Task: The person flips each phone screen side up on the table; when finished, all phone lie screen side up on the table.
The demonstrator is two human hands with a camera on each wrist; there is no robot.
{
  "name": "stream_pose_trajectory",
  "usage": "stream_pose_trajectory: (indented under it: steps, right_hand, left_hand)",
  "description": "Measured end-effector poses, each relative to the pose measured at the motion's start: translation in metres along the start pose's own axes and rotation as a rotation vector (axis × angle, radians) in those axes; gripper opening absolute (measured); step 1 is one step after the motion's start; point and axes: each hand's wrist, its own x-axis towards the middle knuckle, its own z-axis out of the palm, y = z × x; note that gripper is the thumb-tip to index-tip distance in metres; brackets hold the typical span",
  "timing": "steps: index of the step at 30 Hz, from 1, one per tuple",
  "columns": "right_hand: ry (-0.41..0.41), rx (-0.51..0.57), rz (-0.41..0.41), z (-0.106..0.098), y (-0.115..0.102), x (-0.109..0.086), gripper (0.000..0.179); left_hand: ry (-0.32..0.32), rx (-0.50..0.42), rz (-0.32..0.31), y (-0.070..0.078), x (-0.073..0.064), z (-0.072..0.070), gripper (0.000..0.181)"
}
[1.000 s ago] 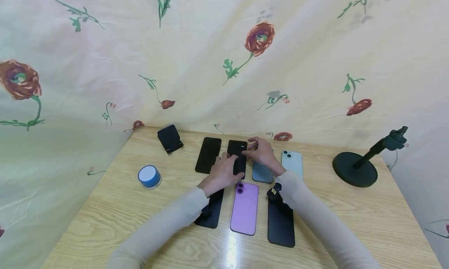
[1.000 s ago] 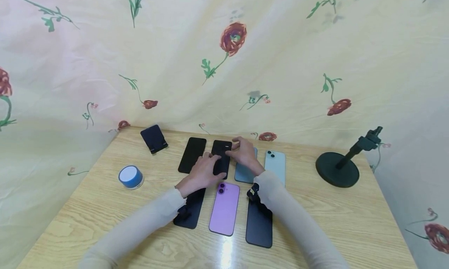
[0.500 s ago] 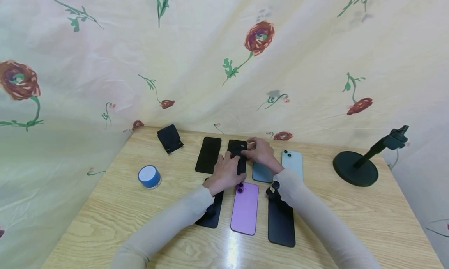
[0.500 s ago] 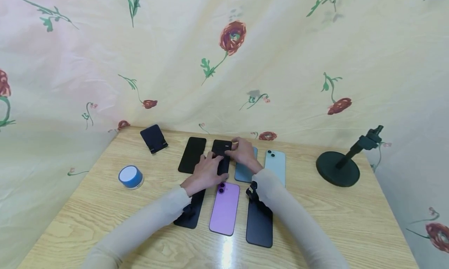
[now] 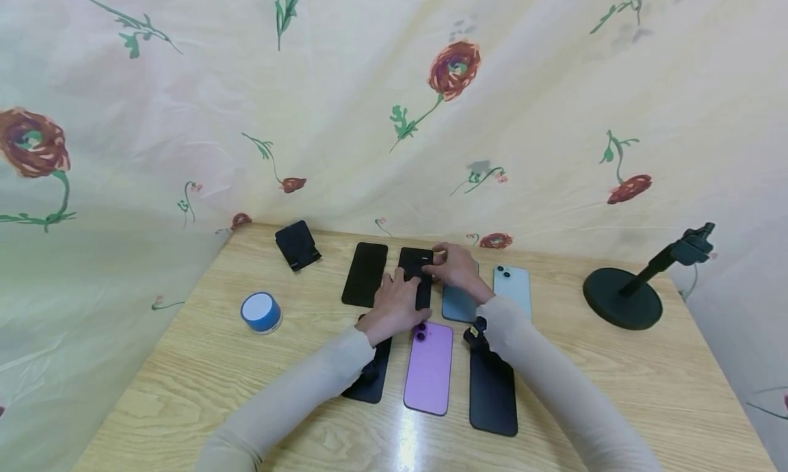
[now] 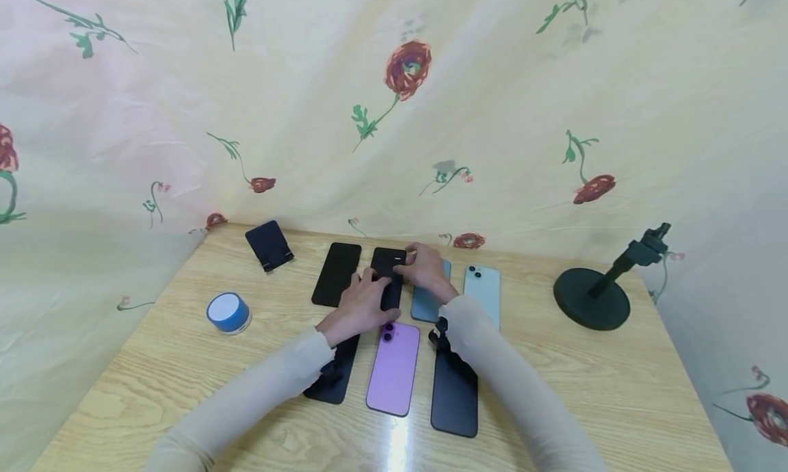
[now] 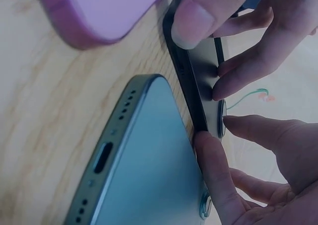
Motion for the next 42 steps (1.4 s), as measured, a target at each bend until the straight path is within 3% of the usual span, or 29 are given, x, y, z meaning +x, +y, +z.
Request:
stream_pose_trajectory:
  steps: [26,35,42]
  right_hand:
    - [-0.026,0.001,-0.002,0.0040,-0.0042,0.0049,0.061]
    - [-0.011,-0.026,-0.001,0.0057,-0.0035,0.0047,0.061]
    - [-0.007,-0.025,-0.005,0.0067,-0.0027,0.0050,0.061]
  left_hand:
    - [0.008,0.093,0.002,0.0009,-0.0028,-0.0006,0.074]
    - [0.016,0.163,0.042,0.0032,-0.0026,-0.0009,0.069]
    - [0.013,0.163,0.052,0.0022,-0.0014,0.0000,0.066]
